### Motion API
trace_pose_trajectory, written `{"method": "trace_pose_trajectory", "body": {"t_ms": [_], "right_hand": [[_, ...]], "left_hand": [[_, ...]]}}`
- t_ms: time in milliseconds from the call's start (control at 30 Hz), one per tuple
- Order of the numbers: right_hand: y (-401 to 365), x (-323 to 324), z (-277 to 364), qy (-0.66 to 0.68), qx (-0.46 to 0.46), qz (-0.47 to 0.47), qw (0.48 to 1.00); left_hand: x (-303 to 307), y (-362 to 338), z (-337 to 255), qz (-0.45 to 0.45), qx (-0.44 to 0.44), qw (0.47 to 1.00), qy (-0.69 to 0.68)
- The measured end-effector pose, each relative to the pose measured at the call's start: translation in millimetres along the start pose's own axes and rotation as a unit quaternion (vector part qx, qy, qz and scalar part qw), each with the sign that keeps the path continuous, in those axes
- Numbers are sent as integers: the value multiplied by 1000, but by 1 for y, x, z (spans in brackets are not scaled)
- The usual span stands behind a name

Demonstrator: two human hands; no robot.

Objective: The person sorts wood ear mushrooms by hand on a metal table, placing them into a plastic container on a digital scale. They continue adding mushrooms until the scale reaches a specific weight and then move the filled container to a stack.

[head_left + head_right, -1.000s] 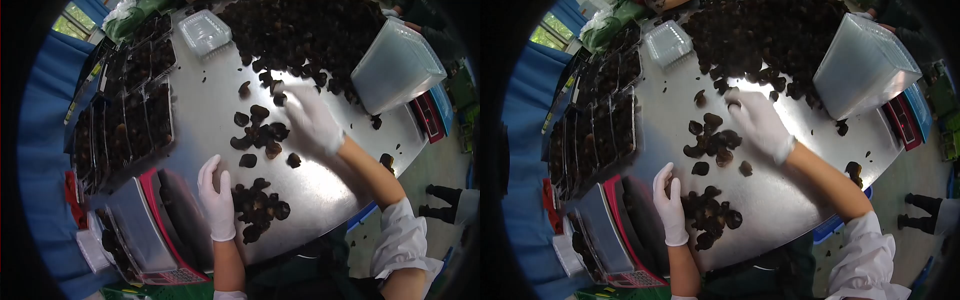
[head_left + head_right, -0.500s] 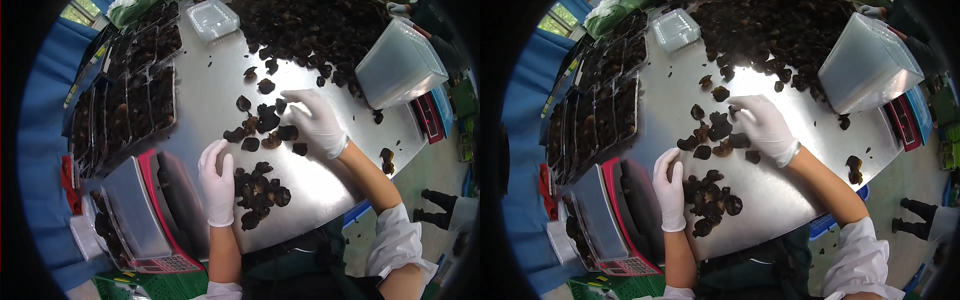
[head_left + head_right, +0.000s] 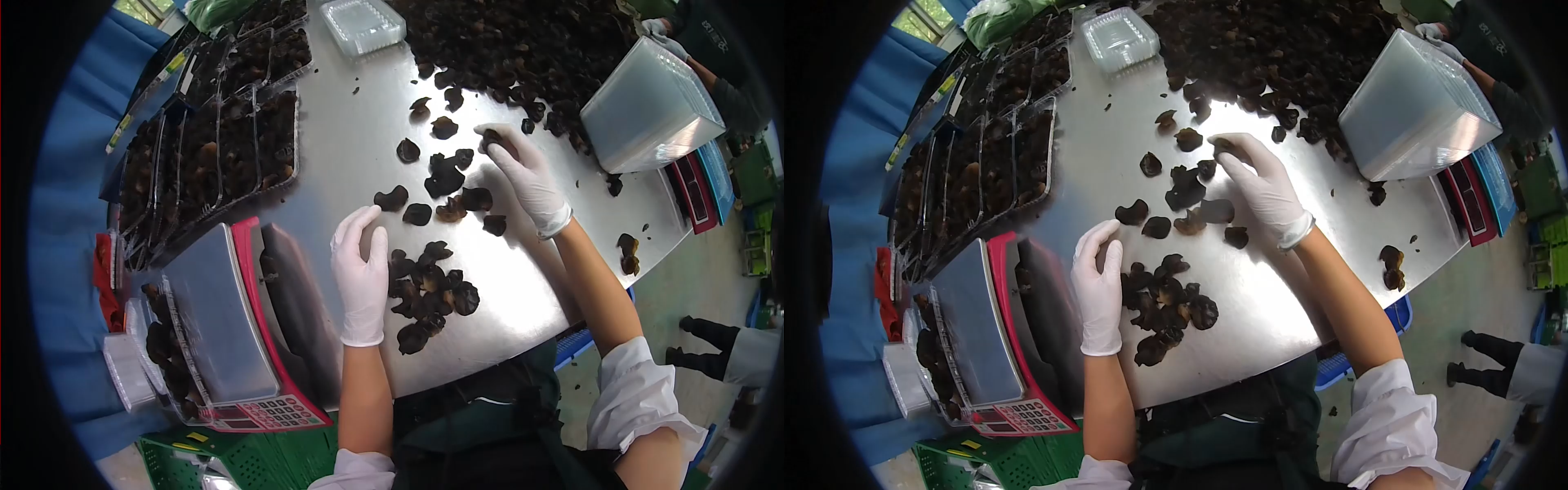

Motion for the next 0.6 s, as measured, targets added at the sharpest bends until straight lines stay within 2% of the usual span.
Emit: {"method": "trace_pose_trajectory", "body": {"t_ms": [33,100,167,233,267,300,367,400,433,500,533,600], "right_hand": [[-9,6,-6,-2,-1,-2,1000],[-24,21,-33,-24,-133,35,990],[-41,21,-31,-43,-39,107,993],[-44,23,-21,-6,-45,29,999],[-38,29,-24,49,-37,13,998],[-36,30,-19,48,-36,13,998],[-31,23,-10,-68,-112,57,990],[-26,15,-14,-100,-80,127,984],[-27,2,-14,-156,-114,103,976],[-15,-18,-24,-346,82,136,925],[-13,-27,-23,-346,83,132,925],[-13,-42,-23,-561,73,196,801]], "left_hand": [[-1,1,0,-3,-5,1000,4],[-3,1,1,-6,-14,1000,6],[-2,0,3,-6,-10,1000,-3],[-1,1,5,-6,-7,1000,-5],[-1,1,5,-3,-8,1000,-7],[-1,-1,4,-3,-9,1000,-8],[-2,2,3,-2,-4,1000,3],[-3,2,4,-1,-9,1000,3],[-3,2,5,-2,-7,1000,5],[-3,1,3,-1,-7,1000,7],[-2,1,3,-1,-1,1000,-1],[-2,1,2,0,5,1000,-7]]}}
Point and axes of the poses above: each hand's wrist, its own y-axis towards the middle knuckle, its own x-axis out of the back of the hand, z = x × y, the point moved 3 cm from there along y, towards the middle knuckle, and after that the axes turned 1 degree about z, right-handed, at the moved point
